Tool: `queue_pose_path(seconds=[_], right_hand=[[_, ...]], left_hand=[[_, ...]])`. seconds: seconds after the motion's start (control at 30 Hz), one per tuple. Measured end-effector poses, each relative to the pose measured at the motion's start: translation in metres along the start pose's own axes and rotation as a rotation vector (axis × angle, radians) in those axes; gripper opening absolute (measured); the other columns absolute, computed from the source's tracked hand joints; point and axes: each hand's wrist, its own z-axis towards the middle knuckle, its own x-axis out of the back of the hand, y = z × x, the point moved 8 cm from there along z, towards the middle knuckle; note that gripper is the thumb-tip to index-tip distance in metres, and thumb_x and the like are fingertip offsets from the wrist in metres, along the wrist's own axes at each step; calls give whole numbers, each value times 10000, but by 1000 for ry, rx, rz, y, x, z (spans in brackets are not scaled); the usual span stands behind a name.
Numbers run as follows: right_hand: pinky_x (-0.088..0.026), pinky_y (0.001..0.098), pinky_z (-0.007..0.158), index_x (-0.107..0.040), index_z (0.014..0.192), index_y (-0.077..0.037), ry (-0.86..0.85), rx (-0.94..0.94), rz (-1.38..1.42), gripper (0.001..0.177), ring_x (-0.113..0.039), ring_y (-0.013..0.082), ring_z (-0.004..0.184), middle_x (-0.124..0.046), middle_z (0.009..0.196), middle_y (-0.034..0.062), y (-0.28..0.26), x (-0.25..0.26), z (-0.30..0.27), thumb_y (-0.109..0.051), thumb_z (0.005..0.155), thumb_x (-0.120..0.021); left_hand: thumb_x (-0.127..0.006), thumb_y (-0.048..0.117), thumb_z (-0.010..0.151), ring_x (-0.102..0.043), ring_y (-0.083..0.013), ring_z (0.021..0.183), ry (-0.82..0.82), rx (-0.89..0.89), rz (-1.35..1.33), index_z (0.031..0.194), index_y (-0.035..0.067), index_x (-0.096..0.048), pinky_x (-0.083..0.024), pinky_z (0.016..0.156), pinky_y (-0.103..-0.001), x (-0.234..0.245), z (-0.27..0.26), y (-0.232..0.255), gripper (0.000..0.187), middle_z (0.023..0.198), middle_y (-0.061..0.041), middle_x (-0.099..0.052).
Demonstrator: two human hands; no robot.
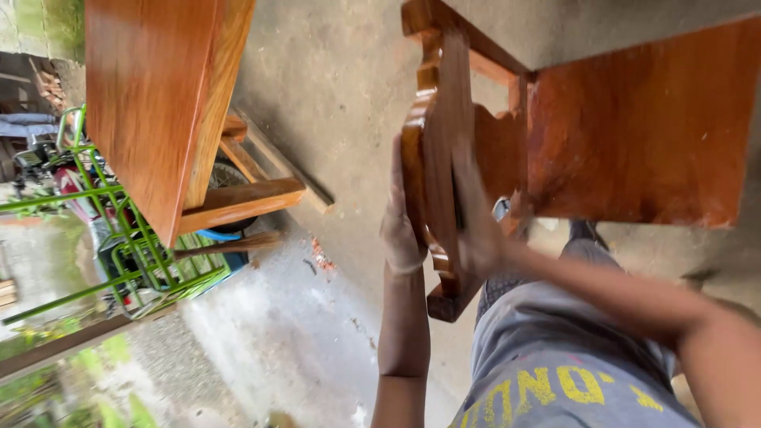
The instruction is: Sanding the surfaces of a wooden chair using sandpaper and a sanding block to prepare it for finishing.
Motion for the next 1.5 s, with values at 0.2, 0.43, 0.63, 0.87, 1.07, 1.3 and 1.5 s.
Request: queue_pose_path(seconds=[0.2,0.43,0.63,0.87,1.07,1.3,1.5], right_hand=[[-16,494,1318,-199,1495,241,316,-149,-222,627,-115,425,1510,-172,1501,434,76,-3,-74,-264,1148,-331],[79,415,1368,-22,1668,-83,27,-54,221,613,56,178,1619,40,1743,26,100,-35,-109,-377,1148,-161],[-1,530,1255,-21,1658,-99,251,-609,65,706,-19,354,1567,13,1716,180,43,22,-126,-436,1102,-299],[48,398,1326,-42,1648,-93,431,-142,1655,799,-33,240,1573,-6,1730,52,5,26,42,-445,986,-318],[1,490,1320,-100,1635,-8,469,-61,1558,1061,-131,292,1578,-130,1700,185,-76,-22,16,-536,856,-589],[-397,240,1186,-38,1728,-108,64,-309,334,1195,-393,31,1472,-141,1773,-94,-56,17,103,-733,858,-567],[-309,459,1345,-288,1586,72,-96,58,-1160,514,-307,402,1573,-281,1659,259,-150,-49,27,-127,1145,-461]], left_hand=[[-241,602,1086,-89,-288,1610,-88,28,-165,1683,120,-62,-65,1341,-463,-6,-2,-10,788,1747,-122,-81],[-182,635,1090,-57,-229,1626,-147,-9,-267,1687,114,-50,-54,1361,-417,-12,-7,6,803,1763,-57,-38],[-117,682,1077,37,-203,1627,-259,-43,-264,1686,144,-17,1,1351,-408,-8,-14,-8,818,1762,-17,46],[-90,659,1107,121,-167,1625,-345,-130,-213,1694,188,-20,69,1342,-405,-3,-15,-15,756,1765,30,99],[-87,629,1128,137,-194,1627,-368,-195,-167,1696,171,-20,113,1339,-442,-2,-11,-9,733,1770,-13,109],[-52,677,1090,128,-213,1661,-528,-92,-303,1656,101,-75,116,1390,-466,11,-8,-18,808,1766,-82,104],[-107,566,1119,-280,-304,1613,-172,-36,-359,1627,87,-268,-282,1334,-454,53,62,-11,717,1718,-131,-278]])
